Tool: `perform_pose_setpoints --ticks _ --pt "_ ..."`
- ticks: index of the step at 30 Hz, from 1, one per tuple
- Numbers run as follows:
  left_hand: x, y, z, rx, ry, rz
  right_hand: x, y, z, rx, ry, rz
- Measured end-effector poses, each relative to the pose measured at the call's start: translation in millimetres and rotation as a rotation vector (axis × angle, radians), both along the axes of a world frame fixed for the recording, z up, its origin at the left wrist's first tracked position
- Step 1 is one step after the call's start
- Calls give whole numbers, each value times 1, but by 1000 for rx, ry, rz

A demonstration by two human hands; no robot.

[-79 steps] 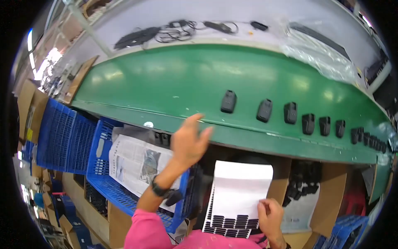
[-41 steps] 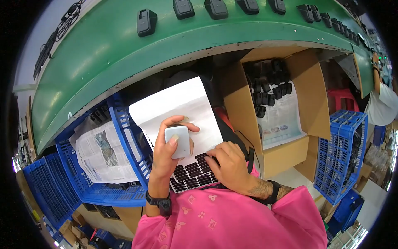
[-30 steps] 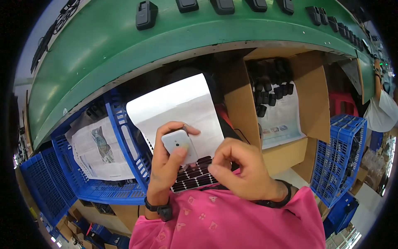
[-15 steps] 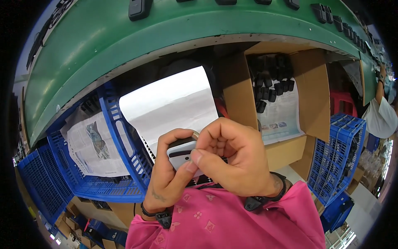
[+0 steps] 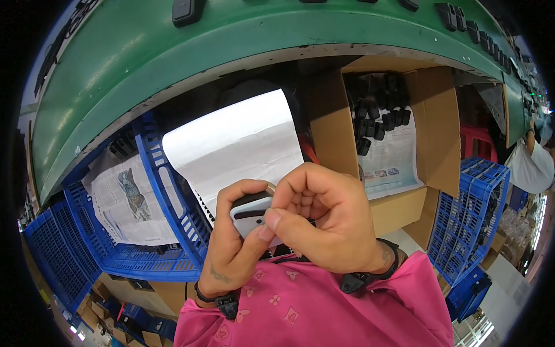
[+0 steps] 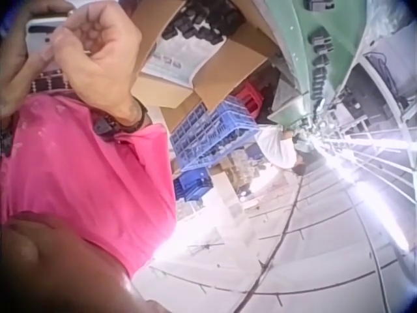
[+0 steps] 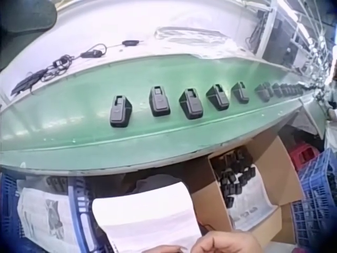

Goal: The person picks up a device from a cardboard box, peels a sticker from a sheet, and applies it to the device. After pressing the sticker down, the person places the device into a blue crate and repeats the process.

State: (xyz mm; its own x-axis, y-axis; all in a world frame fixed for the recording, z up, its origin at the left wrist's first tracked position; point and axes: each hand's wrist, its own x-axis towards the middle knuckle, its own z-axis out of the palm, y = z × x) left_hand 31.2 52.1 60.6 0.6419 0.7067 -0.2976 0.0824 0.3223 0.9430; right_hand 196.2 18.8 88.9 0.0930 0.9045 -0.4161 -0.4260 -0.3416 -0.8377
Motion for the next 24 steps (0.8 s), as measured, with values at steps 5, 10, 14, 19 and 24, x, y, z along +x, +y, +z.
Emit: perform_pose_setpoints --ticks 5,10,14,19,24 --pt "0 0 0 -3 6 -8 0 0 -2 7 0 -14" --pt "1 -2 -1 -12 8 2 0 0 -3 5 4 0" --pt "1 -2 1 -2 36 7 0 0 -4 22 5 -2" --pt "1 -2 0 13 53 13 -2 -1 -7 36 -39 -4" --pt "2 -2 1 1 74 14 -4 0 -8 17 -51 -26"
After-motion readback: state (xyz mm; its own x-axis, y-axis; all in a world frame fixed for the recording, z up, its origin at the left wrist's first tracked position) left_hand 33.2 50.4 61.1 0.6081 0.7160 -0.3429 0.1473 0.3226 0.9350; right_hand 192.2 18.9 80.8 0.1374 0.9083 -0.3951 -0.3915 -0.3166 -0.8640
